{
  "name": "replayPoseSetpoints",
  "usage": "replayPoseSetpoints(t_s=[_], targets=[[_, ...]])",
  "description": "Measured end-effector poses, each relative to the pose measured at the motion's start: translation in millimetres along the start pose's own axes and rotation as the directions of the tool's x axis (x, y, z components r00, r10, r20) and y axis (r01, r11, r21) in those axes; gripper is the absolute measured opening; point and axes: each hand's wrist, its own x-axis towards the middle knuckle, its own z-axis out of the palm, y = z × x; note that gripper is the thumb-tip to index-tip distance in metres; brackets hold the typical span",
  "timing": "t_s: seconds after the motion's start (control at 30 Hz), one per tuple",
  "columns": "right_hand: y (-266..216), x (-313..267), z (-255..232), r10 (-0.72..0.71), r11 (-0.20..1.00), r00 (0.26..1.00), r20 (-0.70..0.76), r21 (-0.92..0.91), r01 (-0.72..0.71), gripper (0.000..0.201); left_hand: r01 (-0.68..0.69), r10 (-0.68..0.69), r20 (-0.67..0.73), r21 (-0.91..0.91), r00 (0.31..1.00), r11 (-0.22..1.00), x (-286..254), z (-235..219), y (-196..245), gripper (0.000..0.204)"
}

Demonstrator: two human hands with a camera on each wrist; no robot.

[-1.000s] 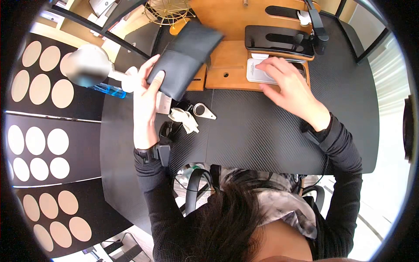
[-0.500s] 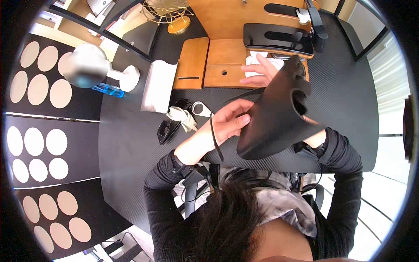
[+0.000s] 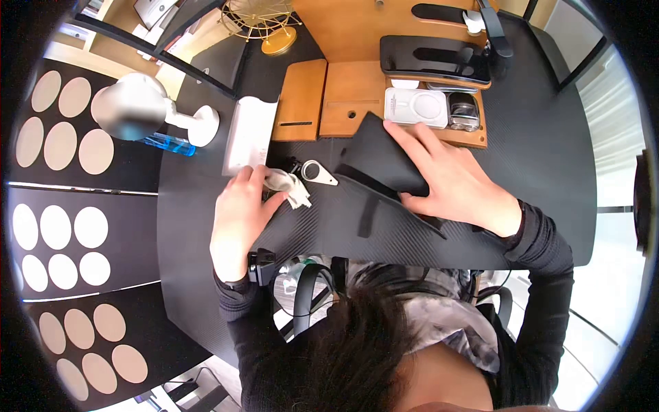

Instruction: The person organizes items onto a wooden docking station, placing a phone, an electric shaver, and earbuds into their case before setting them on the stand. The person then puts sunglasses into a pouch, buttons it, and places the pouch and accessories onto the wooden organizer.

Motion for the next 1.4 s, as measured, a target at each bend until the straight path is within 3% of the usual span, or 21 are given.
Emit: replayPoseSetpoints(t_s=[0.17, 0.3, 0.5, 0.7, 0.77, 0.87, 0.9, 0.97, 1.0, 1.13, 1.23, 1.4], targets=[[11, -3, 24, -0.014, 0.992, 0.985, 0.17, -0.119, 0.034, 0.088, -0.072, 0.071, -0.073, -0.015, 0.995, 0.997, -11, 24, 1, 0.041], [9, 0, 19, 0.027, 0.995, 0.975, 0.221, -0.1, -0.005, 0.088, -0.07, 0.067, -0.163, -0.013, 0.984, 0.997, -4, 38, 5, 0.043], [15, 0, 24, 0.004, 0.995, 0.982, 0.189, -0.099, 0.015, 0.087, -0.084, 0.093, -0.185, 0.058, 0.978, 0.995, -4, 43, 8, 0.032], [22, 2, 28, 0.039, 0.997, 0.978, 0.202, -0.071, -0.026, 0.09, -0.253, 0.248, -0.139, -0.02, 0.959, 0.967, -1, 32, 10, 0.028], [24, 1, 30, 0.021, 0.998, 0.982, 0.186, -0.061, -0.009, 0.09, -0.345, 0.3, -0.235, -0.179, 0.924, 0.921, 1, 30, 13, 0.021], [24, 2, 29, 0.007, 0.999, 0.984, 0.179, -0.048, 0.002, 0.09, -0.371, 0.319, -0.294, -0.138, 0.901, 0.919, 4, 30, 17, 0.017], [24, 2, 28, 0.011, 0.999, 0.982, 0.19, -0.044, -0.002, 0.09, -0.372, 0.321, -0.294, -0.139, 0.9, 0.918, 4, 28, 18, 0.017], [25, 3, 28, 0.016, 0.999, 0.981, 0.194, -0.047, -0.007, 0.09, -0.243, 0.232, -0.31, 0.006, 0.922, 0.97, 3, 22, 18, 0.014], [25, 3, 29, 0.018, 0.999, 0.98, 0.199, -0.048, -0.009, 0.09, -0.217, 0.234, -0.381, 0.088, 0.894, 0.972, 6, 24, 12, 0.015], [26, 3, 29, 0.019, 0.999, 0.98, 0.199, -0.048, -0.01, 0.09, -0.144, 0.185, -0.453, 0.124, 0.872, 0.982, 13, 34, 6, 0.018], [28, 2, 31, -0.004, 0.999, 0.985, 0.175, -0.04, 0.011, 0.089, -0.225, 0.278, -0.351, 0.183, 0.894, 0.957, 15, 38, 7, 0.017], [27, 3, 29, 0.013, 0.999, 0.98, 0.197, -0.033, -0.007, 0.089, -0.347, 0.354, -0.239, 0.073, 0.904, 0.935, 9, 34, 11, 0.03]])
